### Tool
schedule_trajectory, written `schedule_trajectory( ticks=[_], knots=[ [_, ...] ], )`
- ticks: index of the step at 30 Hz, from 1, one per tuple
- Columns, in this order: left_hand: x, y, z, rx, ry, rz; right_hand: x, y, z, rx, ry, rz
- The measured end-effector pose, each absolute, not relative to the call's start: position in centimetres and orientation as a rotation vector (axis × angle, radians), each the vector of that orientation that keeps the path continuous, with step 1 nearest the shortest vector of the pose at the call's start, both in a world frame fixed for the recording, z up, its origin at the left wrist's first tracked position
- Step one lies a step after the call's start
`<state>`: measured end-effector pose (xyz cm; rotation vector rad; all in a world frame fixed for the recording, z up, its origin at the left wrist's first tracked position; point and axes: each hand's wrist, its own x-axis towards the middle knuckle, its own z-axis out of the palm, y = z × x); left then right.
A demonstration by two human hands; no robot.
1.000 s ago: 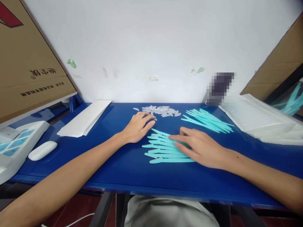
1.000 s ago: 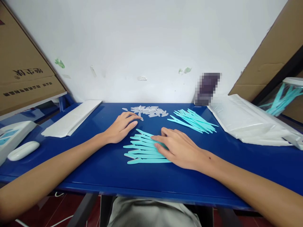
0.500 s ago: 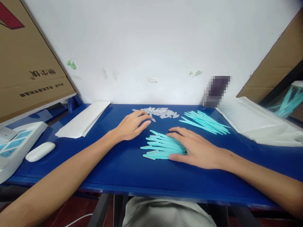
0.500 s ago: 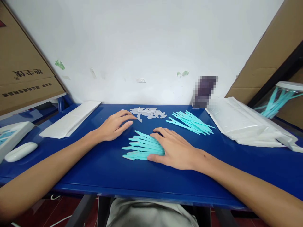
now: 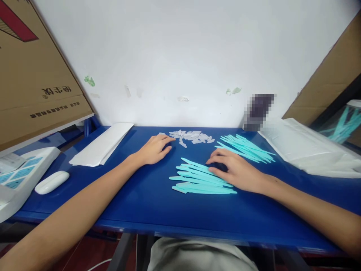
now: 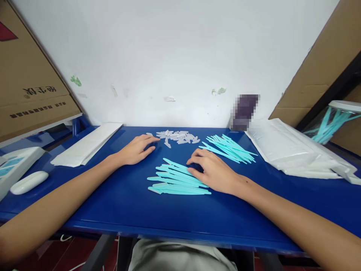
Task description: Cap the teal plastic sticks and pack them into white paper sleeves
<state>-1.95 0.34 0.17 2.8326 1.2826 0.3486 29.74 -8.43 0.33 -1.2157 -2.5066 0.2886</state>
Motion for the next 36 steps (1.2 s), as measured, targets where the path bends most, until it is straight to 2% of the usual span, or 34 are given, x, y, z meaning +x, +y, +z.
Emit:
schedule_trajectory(
  ticks=[7, 17, 24, 30, 36],
  knots=[
    [0.5, -0.5, -0.4, 2.797, 0.902, 0.494, 30.7, -7.6, 0.6, -1.459, -2.437, 0.217],
    [0.4, -0.2, -0.3, 2.722, 0.991, 0.513, 31.7, -7.2, 1.7, -1.535, -2.381, 0.520],
    [-0.3, -0.6, 0.2, 2.641, 1.125, 0.535, 32.4, -7.4, 1.9, -1.490, -2.506, 0.325],
    [0.7, -2.0, 0.5, 2.617, 1.134, 0.473, 32.8, -7.6, 2.0, -1.452, -2.564, 0.493],
    [0.9, -1.9, 0.2, 2.430, 1.138, 0.573, 32.1, -8.2, 2.0, -1.383, -2.687, 0.363]
  ],
)
